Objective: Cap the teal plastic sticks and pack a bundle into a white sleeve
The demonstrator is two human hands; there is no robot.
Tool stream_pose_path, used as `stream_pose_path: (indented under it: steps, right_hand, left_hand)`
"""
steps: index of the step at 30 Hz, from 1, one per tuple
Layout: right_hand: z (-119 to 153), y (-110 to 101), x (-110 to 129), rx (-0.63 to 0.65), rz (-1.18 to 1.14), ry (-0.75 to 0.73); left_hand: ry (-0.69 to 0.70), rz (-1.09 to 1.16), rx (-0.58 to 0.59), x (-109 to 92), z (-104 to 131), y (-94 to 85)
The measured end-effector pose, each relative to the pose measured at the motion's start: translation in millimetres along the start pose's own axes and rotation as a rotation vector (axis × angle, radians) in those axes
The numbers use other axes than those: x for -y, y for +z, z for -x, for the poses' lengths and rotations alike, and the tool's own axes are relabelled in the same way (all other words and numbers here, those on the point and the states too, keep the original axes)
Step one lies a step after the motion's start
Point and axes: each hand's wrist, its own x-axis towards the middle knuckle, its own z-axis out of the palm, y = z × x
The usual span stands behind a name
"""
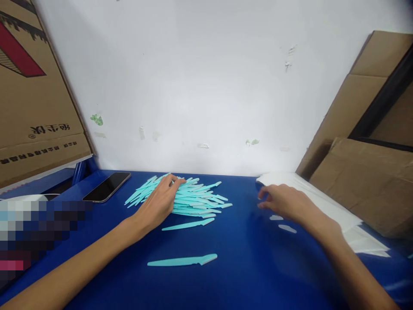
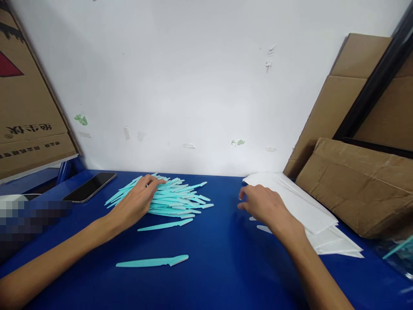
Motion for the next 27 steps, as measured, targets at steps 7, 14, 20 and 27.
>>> stream_pose_path:
  steps: [7,14,20,27]
  right_hand:
    - [5,-6,-16,0.231,0.061,0.155]
    - [4,-5,-13,0.287,-0.034,0.088]
    - [6,8,9,0.156,0.017,-0.081]
    - [12,-2,40,0.096,-0.344,-0.448]
  left_hand:
    - [0.071,0.039,0.040,-6,0,-3.7]
    - [0.261,0.087,0.334,-35,9,-30.5]
    - [0.239,0.069,0.418,-44,16,-28.8]
    - [0.256,0.108,0.329,-42,15,-14.3]
